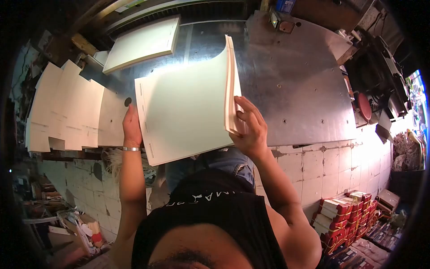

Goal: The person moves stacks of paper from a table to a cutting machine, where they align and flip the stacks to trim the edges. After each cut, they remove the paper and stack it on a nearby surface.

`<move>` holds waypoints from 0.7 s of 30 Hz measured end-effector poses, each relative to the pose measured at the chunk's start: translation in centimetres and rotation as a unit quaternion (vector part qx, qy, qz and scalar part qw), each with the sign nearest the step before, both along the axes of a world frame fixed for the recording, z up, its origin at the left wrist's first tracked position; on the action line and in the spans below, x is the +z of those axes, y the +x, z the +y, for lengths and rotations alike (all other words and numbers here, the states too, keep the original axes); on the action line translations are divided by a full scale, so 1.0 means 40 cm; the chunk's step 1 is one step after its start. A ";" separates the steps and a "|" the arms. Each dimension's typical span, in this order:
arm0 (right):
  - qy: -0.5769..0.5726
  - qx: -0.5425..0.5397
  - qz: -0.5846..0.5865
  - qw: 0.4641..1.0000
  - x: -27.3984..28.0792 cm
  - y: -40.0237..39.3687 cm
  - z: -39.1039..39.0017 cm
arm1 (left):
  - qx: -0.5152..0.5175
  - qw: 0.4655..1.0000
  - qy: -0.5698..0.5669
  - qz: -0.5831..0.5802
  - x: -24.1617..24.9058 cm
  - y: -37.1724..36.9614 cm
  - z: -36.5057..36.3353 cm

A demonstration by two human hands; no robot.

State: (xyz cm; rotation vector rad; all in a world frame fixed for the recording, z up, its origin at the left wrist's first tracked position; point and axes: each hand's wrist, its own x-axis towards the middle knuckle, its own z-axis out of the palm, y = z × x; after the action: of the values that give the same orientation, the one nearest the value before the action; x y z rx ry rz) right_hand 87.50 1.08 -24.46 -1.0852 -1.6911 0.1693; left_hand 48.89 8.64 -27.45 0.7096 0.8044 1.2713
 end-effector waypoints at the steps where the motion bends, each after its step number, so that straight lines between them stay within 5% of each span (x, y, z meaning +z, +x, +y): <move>1: 0.005 0.007 -0.024 1.000 0.006 -0.006 0.002 | 0.006 1.000 0.003 0.003 -0.006 -0.002 -0.002; 21: 0.063 0.008 -0.047 0.997 -0.019 -0.019 0.023 | -0.001 0.999 0.011 -0.049 -0.023 -0.011 -0.009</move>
State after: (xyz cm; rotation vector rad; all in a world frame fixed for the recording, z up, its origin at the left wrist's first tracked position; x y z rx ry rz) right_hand 86.75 2.00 -25.21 -0.9999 -1.7705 0.0211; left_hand 48.45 8.26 -28.36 0.6599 0.7097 1.3057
